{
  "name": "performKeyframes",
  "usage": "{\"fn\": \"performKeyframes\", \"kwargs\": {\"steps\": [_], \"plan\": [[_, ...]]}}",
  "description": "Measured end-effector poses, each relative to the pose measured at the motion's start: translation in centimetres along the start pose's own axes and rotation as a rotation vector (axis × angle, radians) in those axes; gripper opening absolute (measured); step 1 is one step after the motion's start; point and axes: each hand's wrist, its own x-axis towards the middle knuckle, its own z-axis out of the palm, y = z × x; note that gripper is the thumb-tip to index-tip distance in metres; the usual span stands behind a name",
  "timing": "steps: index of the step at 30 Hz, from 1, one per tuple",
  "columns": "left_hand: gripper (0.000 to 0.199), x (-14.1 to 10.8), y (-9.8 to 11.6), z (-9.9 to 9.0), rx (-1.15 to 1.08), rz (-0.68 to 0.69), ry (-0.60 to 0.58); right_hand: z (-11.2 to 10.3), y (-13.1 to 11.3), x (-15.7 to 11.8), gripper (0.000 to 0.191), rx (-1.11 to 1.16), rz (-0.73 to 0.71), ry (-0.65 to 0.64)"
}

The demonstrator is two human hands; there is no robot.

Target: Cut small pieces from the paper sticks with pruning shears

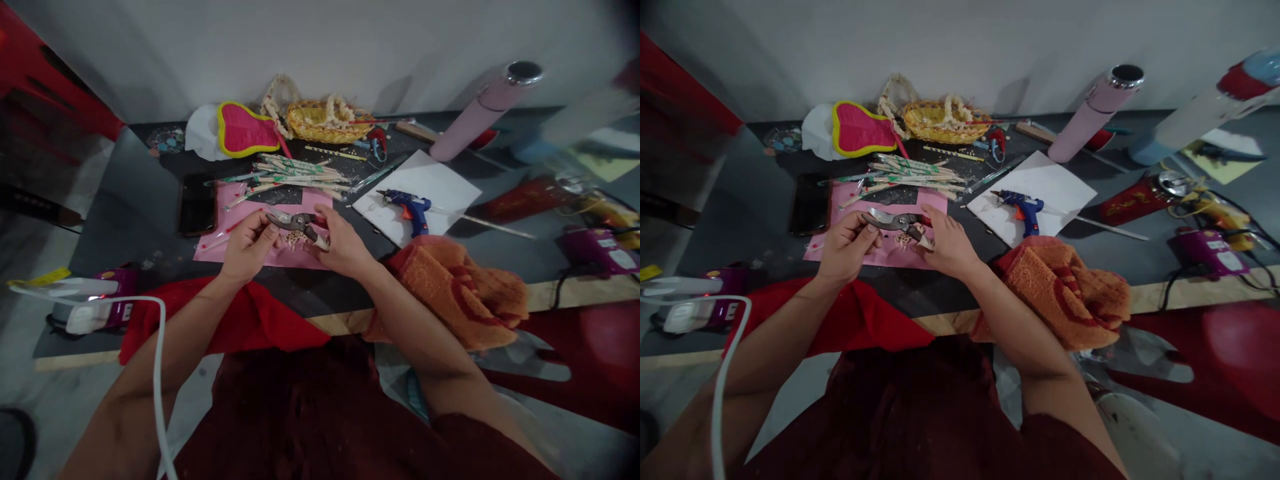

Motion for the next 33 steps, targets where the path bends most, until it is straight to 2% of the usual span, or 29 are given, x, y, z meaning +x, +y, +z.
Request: {"fn": "performKeyframes", "kwargs": {"steps": [3, 5, 14, 18, 24, 29, 33], "plan": [[0.020, -0.1, 0.0, 0.0, 0.032, 0.018, -0.010, -0.3, -0.2, 0.0, 0.075, -0.154, 0.000, -0.095], [0.021, -0.2, 0.0, 0.0, 0.060, 0.025, -0.018, -0.4, -0.3, -0.1, 0.078, -0.195, 0.002, -0.115], [0.019, -0.4, 0.9, 0.3, 0.178, 0.091, -0.037, 0.1, -0.5, -0.3, 0.081, -0.279, 0.009, -0.033], [0.019, -0.5, 1.0, 0.4, 0.201, 0.120, -0.033, 0.2, -0.5, -0.2, 0.076, -0.279, 0.025, -0.030], [0.022, -0.8, 0.8, 0.6, 0.217, 0.088, -0.005, 0.0, -0.8, -0.1, 0.062, -0.254, 0.049, -0.092], [0.020, -1.0, 1.0, 0.7, 0.338, 0.127, 0.025, -0.2, -1.3, -0.2, 0.050, -0.278, 0.069, -0.103], [0.025, -1.1, 1.3, 0.7, 0.416, 0.133, 0.034, -0.2, -1.5, -0.3, 0.048, -0.291, 0.084, -0.120]]}}
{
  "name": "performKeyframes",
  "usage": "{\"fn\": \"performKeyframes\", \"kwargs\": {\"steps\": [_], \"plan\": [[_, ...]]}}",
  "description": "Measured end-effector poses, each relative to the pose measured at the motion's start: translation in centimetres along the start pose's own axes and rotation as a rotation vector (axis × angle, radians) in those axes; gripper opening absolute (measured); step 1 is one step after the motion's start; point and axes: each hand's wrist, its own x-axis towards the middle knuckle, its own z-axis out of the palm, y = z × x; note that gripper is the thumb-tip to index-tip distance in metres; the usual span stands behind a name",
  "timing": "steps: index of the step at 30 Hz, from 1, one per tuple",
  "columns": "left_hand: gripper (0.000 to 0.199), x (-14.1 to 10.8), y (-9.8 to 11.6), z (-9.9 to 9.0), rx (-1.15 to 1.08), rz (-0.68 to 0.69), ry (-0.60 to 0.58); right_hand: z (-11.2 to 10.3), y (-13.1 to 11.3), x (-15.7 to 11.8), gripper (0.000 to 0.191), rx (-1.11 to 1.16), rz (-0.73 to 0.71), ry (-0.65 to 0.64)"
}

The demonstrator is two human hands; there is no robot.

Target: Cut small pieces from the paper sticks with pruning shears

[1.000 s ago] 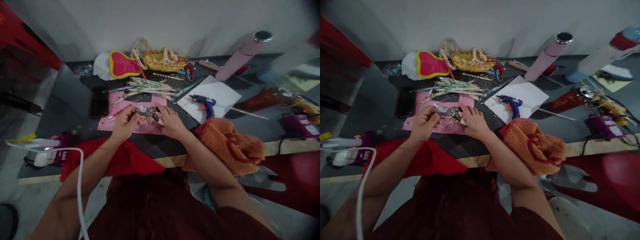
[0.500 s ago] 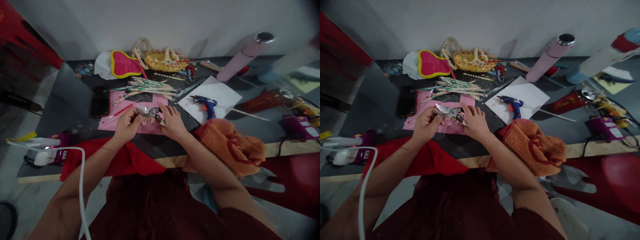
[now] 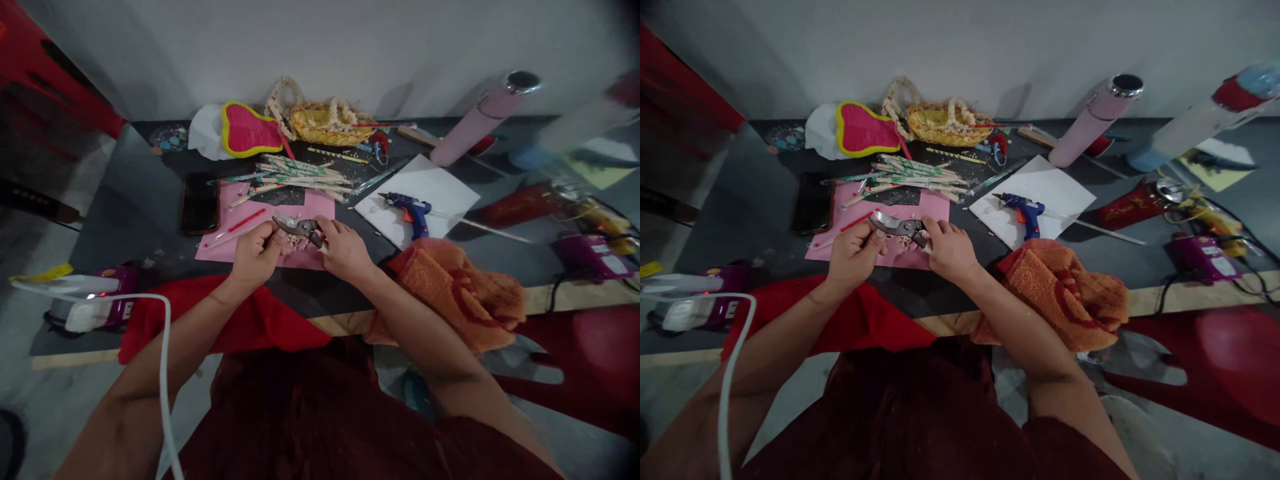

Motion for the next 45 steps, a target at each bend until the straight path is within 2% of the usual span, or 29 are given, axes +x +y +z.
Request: {"fn": "performKeyframes", "kwargs": {"steps": [13, 22, 27, 32, 36, 40, 45], "plan": [[0.024, -0.4, 0.0, 0.1, -0.011, 0.129, 0.024, -0.4, 1.2, 0.1, 0.057, 0.162, -0.176, -0.052], [0.028, -0.3, -0.3, 0.0, -0.053, 0.116, 0.023, -0.7, 1.4, -0.1, 0.056, 0.233, -0.219, -0.092], [0.029, 0.1, -1.2, -0.1, -0.177, 0.023, -0.067, -0.5, 1.0, 0.1, 0.061, 0.137, -0.132, -0.015], [0.028, 0.0, -1.6, 0.0, -0.506, -0.216, -0.218, -0.4, 1.1, 0.2, 0.076, 0.045, -0.100, 0.029], [0.028, 0.0, -1.2, 0.0, -0.593, -0.324, -0.211, -0.5, 1.0, 0.2, 0.068, 0.031, -0.100, 0.038], [0.030, 0.1, -0.6, 0.1, -0.615, -0.366, -0.170, -0.4, 0.6, 0.1, 0.048, 0.002, -0.048, 0.034], [0.031, 0.0, -0.8, 0.2, -0.529, -0.243, -0.133, -0.6, 0.7, 0.0, 0.049, 0.044, -0.084, 0.005]]}}
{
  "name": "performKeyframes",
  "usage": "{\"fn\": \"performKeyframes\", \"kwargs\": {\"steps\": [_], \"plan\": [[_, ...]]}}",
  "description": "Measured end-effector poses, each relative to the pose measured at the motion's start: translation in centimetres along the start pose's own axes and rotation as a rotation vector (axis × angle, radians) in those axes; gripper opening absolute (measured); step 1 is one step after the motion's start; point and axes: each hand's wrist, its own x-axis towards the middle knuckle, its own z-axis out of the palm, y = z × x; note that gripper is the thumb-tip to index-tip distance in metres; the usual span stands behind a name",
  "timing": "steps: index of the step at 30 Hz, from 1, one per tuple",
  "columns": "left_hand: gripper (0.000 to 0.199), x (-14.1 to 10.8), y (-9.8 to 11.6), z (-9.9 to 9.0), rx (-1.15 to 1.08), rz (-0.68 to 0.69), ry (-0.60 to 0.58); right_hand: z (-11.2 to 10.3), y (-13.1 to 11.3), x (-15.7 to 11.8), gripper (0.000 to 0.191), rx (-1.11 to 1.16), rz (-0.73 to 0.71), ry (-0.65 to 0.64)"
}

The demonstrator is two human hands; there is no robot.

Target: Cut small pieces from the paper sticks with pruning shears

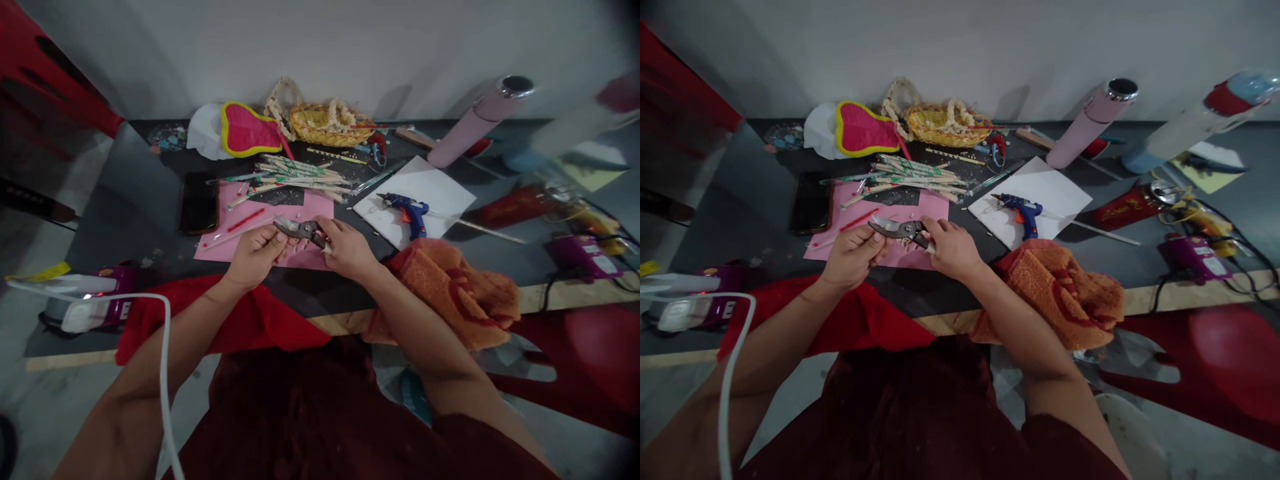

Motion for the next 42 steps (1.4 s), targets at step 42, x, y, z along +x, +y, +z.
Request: {"fn": "performKeyframes", "kwargs": {"steps": [42], "plan": [[0.030, 0.6, 0.5, -0.3, 0.215, 0.082, -0.044, 0.2, 0.0, 0.3, 0.057, -0.061, 0.077, 0.049]]}}
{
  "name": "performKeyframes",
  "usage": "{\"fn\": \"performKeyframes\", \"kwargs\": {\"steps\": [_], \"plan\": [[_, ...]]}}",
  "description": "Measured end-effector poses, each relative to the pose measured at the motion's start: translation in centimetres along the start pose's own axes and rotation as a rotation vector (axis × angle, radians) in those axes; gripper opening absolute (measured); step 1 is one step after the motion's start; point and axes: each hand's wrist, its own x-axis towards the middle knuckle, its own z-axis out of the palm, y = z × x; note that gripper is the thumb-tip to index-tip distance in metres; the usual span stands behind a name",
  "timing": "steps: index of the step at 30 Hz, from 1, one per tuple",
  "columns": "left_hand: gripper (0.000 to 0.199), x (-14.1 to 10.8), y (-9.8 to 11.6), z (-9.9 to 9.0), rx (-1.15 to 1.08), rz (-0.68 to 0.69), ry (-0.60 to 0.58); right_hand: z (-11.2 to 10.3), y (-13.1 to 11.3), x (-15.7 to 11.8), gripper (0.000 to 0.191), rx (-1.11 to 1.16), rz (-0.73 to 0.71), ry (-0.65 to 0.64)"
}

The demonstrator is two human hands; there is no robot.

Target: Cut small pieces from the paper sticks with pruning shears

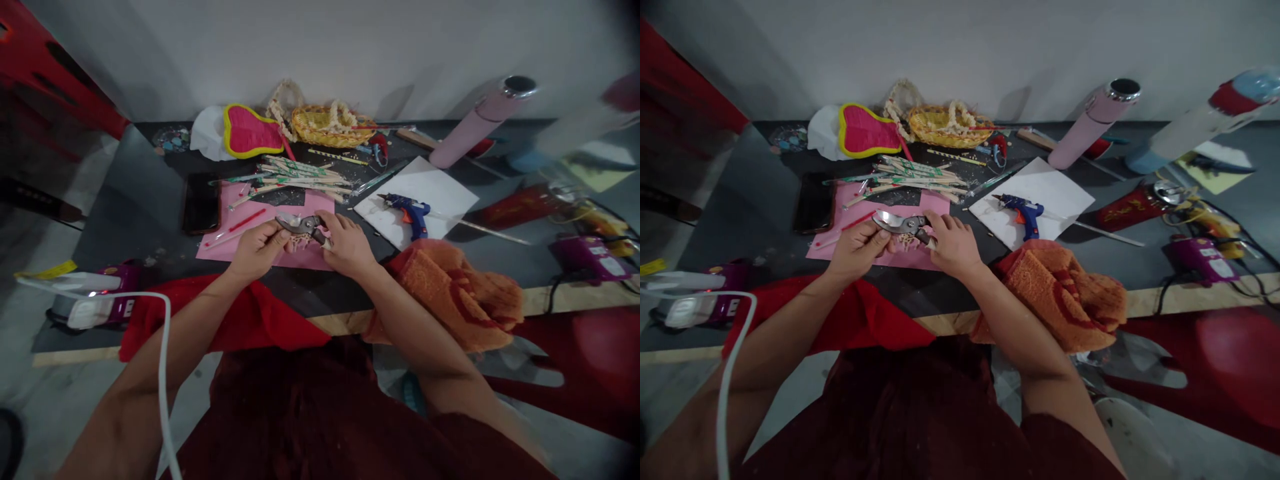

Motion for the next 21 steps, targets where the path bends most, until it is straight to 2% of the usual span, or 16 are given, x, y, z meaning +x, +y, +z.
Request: {"fn": "performKeyframes", "kwargs": {"steps": [2, 4, 8, 12, 18, 21], "plan": [[0.034, 0.0, 0.0, 0.0, 0.081, 0.038, 0.003, -0.1, 0.3, 0.0, 0.062, -0.028, -0.016, -0.003], [0.031, 0.0, 0.0, -0.2, 0.045, 0.008, -0.030, -0.1, 0.6, 0.0, 0.068, -0.047, -0.046, -0.011], [0.025, -0.1, -0.2, -1.1, -0.177, -0.187, -0.189, -0.1, 0.9, -0.1, 0.075, -0.049, -0.115, 0.011], [0.029, -0.4, 0.0, -1.6, -0.346, -0.349, -0.306, 0.0, 0.9, -0.3, 0.073, -0.021, -0.184, 0.028], [0.027, -0.6, 0.7, -1.0, -0.512, -0.373, -0.275, -0.3, 0.4, -0.3, 0.066, 0.012, -0.163, -0.018], [0.027, -0.5, 0.7, -0.9, -0.505, -0.361, -0.250, -0.6, 0.3, -0.3, 0.063, 0.014, -0.140, -0.040]]}}
